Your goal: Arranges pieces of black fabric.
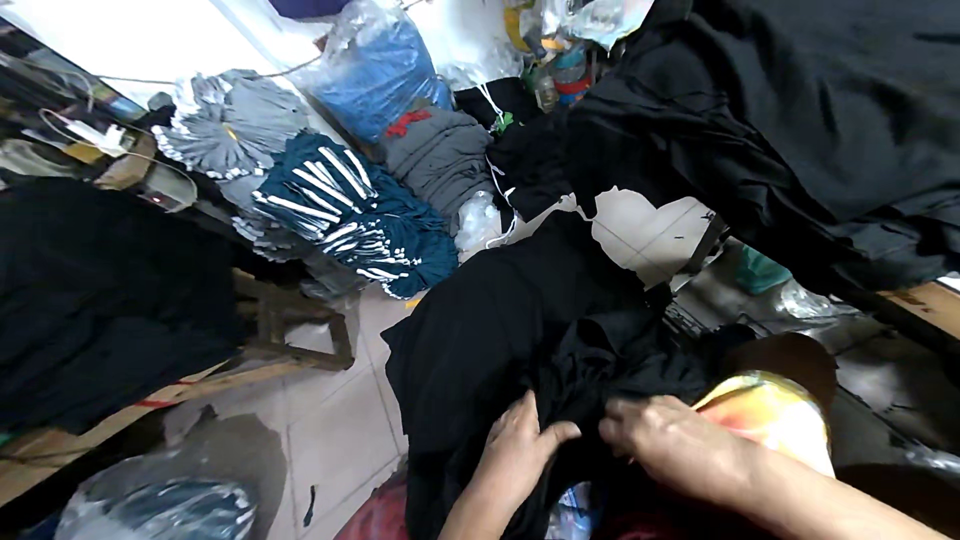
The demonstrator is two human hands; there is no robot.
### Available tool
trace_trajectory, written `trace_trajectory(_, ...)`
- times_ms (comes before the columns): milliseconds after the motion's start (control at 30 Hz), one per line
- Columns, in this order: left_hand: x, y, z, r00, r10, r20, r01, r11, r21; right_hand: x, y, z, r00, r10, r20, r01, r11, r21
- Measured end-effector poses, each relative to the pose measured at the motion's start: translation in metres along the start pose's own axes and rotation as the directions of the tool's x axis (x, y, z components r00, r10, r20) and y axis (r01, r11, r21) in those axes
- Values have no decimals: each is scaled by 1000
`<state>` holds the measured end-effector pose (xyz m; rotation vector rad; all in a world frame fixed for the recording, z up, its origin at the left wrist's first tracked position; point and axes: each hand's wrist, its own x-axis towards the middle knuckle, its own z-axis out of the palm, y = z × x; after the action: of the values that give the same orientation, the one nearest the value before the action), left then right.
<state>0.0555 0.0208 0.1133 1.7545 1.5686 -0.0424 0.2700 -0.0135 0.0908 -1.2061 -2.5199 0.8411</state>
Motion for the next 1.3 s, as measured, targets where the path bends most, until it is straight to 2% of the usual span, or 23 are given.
trace_trajectory(33, -3, 1, 2, 1000, 5, 13, -5, 1000, 30, 5, 0, -8, 992, -35, -118, 33, 999, -21)
trace_trajectory(100, -7, 6, 4, 1000, -13, 20, 10, 992, 127, 16, -1, -15, 966, -68, -249, 50, 996, -75)
trace_trajectory(233, 0, 9, 8, 995, 8, -100, 9, 986, 168, 25, -3, 0, 930, -59, -363, 30, 996, -86)
trace_trajectory(333, 8, 1, 4, 991, 7, -136, 5, 996, 92, 17, -2, 17, 861, -227, -455, 183, 973, -139)
trace_trajectory(400, 11, 0, 0, 991, -32, -130, 32, 999, 1, 8, 0, 30, 897, -284, -339, 256, 958, -127)
trace_trajectory(433, 12, -1, -2, 990, -41, -133, 38, 999, -30, 4, 2, 35, 947, -238, -217, 222, 970, -95)
trace_trajectory(467, 13, -2, -2, 990, -46, -136, 40, 998, -48, 2, 2, 35, 990, -131, -53, 129, 991, -39)
trace_trajectory(500, 14, -2, -2, 989, -45, -144, 37, 998, -57, 3, 3, 33, 994, -10, 113, 11, 1000, -13)
trace_trajectory(533, 14, -3, -2, 987, -40, -153, 31, 998, -60, 4, 5, 31, 973, 73, 218, -71, 997, -16)
trace_trajectory(667, 11, -4, -2, 992, -48, -114, 42, 998, -56, 2, 5, 20, 959, 159, 236, -156, 987, -32)
trace_trajectory(700, 10, -3, -1, 994, -53, -93, 48, 998, -46, 1, 5, 16, 964, 167, 205, -167, 986, -19)
trace_trajectory(767, 6, -1, 2, 998, -45, -51, 45, 999, -5, 0, 5, 15, 993, 103, -61, -105, 994, -31)
trace_trajectory(800, 3, 1, 5, 999, -34, -40, 36, 998, 42, 4, 5, 12, 980, 65, -187, -77, 996, -52)
trace_trajectory(867, -3, 5, 12, 998, -8, -59, 19, 981, 195, 13, 3, 6, 953, 30, -301, -57, 995, -79)
trace_trajectory(933, -3, 6, 19, 992, 26, -124, 11, 957, 289, 20, 4, 9, 939, 9, -344, -50, 993, -110)
trace_trajectory(1000, 2, 6, 18, 985, 4, -173, 44, 961, 271, 25, 6, 13, 929, -12, -369, -36, 992, -121)
trace_trajectory(1167, 12, 6, 4, 993, -91, -78, 100, 987, 128, 28, 9, 12, 930, -21, -366, -22, 993, -115)
trace_trajectory(1300, 16, 2, 1, 990, -114, -79, 119, 991, 63, 27, 14, 24, 873, -97, -478, 24, 988, -156)
